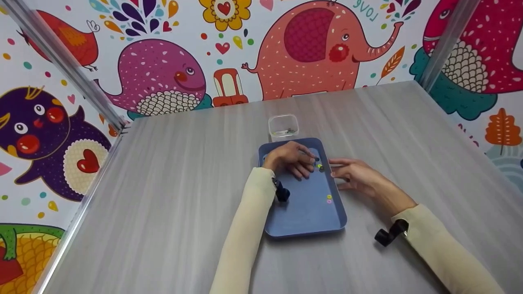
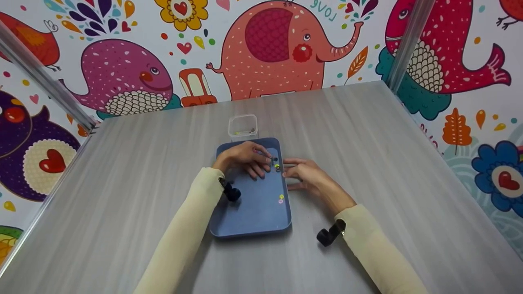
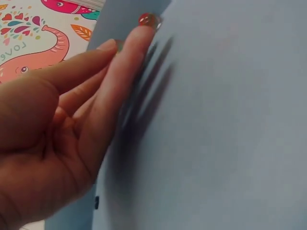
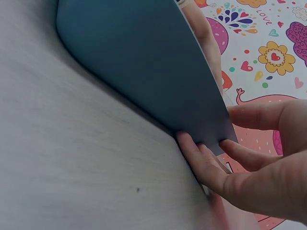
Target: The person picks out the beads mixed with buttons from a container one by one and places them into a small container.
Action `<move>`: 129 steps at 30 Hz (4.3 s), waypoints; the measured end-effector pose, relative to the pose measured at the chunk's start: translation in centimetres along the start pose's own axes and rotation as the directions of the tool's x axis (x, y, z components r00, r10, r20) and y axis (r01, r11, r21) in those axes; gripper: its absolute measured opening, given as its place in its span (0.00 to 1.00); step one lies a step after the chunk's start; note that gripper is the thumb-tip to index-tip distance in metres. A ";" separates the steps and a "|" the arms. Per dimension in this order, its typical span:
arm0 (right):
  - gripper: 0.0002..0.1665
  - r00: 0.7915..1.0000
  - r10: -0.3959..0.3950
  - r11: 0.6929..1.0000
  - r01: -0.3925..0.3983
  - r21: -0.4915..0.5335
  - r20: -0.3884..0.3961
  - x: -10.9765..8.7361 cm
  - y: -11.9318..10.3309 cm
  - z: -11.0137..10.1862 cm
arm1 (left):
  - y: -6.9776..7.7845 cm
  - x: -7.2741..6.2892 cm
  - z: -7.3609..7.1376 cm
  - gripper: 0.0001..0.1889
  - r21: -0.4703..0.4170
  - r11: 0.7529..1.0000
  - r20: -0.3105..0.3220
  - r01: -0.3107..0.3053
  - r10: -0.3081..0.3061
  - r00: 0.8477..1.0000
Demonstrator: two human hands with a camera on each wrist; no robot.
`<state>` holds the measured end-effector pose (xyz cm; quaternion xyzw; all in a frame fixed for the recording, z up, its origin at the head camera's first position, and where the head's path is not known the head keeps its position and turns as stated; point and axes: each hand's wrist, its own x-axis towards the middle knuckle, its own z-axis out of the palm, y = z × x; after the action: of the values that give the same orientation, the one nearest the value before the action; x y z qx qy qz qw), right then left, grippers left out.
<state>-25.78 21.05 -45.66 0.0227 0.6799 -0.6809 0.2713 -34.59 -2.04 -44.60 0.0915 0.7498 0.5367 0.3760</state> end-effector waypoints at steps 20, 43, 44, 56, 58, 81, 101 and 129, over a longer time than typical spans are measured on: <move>0.39 1.000 -0.010 0.999 0.010 -0.037 -0.002 0.0 0.1 0.0 | 0.7 -2.1 -1.3 0.12 0.158 0.976 -0.014 -0.148 0.152 0.988; 0.41 0.999 -0.029 0.999 0.030 -0.045 0.022 0.0 0.1 0.1 | 0.7 -3.6 -3.3 0.15 0.074 0.960 -0.190 -0.271 0.280 0.941; 0.41 0.999 -0.029 0.998 0.030 -0.047 0.020 0.0 0.1 0.0 | 0.6 -3.6 -3.4 0.16 0.062 0.960 -0.197 -0.274 0.281 0.939; 0.41 1.000 -0.027 0.999 0.027 -0.042 0.008 0.1 0.2 0.0 | 0.1 -3.8 -4.6 0.15 -0.021 0.960 -0.336 -0.279 0.256 0.906; 0.40 1.000 -0.026 0.999 0.026 -0.040 0.002 0.1 0.2 0.0 | 0.1 -3.8 -4.7 0.16 -0.033 0.959 -0.360 -0.281 0.251 0.899; 0.40 1.000 -0.012 0.999 0.011 -0.043 -0.016 0.1 0.2 0.0 | 0.1 -3.3 -4.8 0.18 -0.143 0.961 -0.521 -0.237 0.130 0.843; 0.42 1.000 -0.006 0.999 0.005 -0.036 -0.021 0.1 0.2 0.0 | -0.1 -3.1 -4.5 0.19 -0.152 0.966 -0.521 -0.208 0.101 0.847; 0.40 1.000 -0.019 1.000 0.018 -0.015 -0.012 0.1 0.3 0.0 | 0.4 -3.8 -2.1 0.14 -0.092 0.956 -0.474 -0.278 0.203 0.857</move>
<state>-25.76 21.01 -45.94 0.0188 0.6867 -0.6782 0.2608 -33.48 -5.46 -42.18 0.0251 0.7553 0.6431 0.1237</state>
